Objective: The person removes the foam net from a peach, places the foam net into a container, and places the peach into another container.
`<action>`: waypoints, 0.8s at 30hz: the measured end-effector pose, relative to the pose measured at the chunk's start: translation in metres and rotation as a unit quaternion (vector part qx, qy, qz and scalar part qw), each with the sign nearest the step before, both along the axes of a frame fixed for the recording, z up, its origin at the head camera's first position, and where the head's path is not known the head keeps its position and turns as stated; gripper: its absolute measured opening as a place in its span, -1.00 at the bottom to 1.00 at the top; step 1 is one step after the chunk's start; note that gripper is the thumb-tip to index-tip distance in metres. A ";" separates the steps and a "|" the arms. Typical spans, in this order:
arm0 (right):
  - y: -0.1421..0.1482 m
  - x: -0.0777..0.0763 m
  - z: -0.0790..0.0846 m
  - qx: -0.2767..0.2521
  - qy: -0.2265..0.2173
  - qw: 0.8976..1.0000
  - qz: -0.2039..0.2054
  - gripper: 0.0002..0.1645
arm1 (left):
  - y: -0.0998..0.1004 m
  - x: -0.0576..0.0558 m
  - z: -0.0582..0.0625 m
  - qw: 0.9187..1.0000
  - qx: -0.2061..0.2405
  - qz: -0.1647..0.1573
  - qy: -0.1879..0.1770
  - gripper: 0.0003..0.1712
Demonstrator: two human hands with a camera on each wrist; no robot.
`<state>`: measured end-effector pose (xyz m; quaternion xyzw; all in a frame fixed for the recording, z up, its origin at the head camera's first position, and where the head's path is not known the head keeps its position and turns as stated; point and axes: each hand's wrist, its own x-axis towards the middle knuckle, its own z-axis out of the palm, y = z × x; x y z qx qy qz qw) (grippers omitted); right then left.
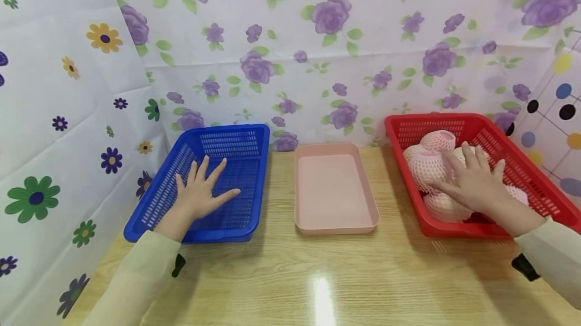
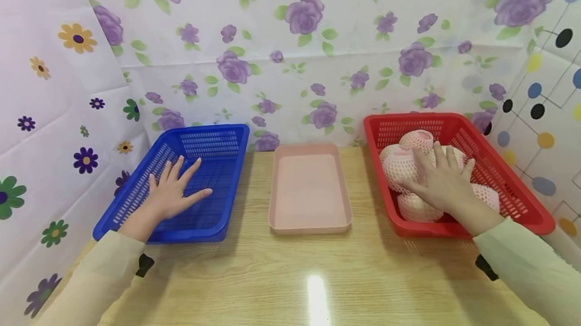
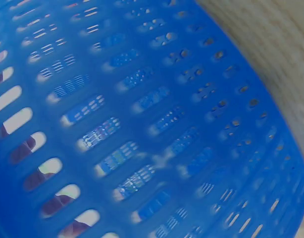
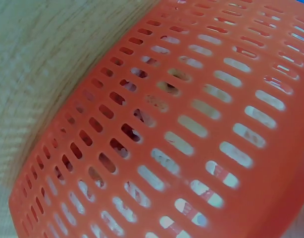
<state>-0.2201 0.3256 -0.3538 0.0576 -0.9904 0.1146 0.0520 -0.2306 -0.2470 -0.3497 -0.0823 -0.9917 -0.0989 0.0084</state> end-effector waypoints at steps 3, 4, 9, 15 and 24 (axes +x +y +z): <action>0.001 0.001 0.000 -0.004 0.003 1.000 -0.001 0.11 | -0.001 0.000 0.002 1.000 0.004 0.001 0.008 0.03; 0.001 0.001 0.001 -0.006 0.006 1.000 -0.001 0.10 | -0.001 0.001 0.003 1.000 0.006 0.001 0.011 0.03; 0.001 0.006 0.007 -0.021 0.025 0.999 0.003 0.10 | 0.005 0.003 0.010 0.999 0.023 -0.011 0.024 0.03; -0.001 0.006 0.015 -0.044 0.049 0.998 0.021 0.14 | 0.019 0.008 0.016 0.998 0.036 -0.029 0.040 0.03; -0.004 0.005 0.024 -0.088 0.019 0.996 0.005 0.23 | 0.042 0.015 0.018 0.996 0.043 -0.053 0.061 0.08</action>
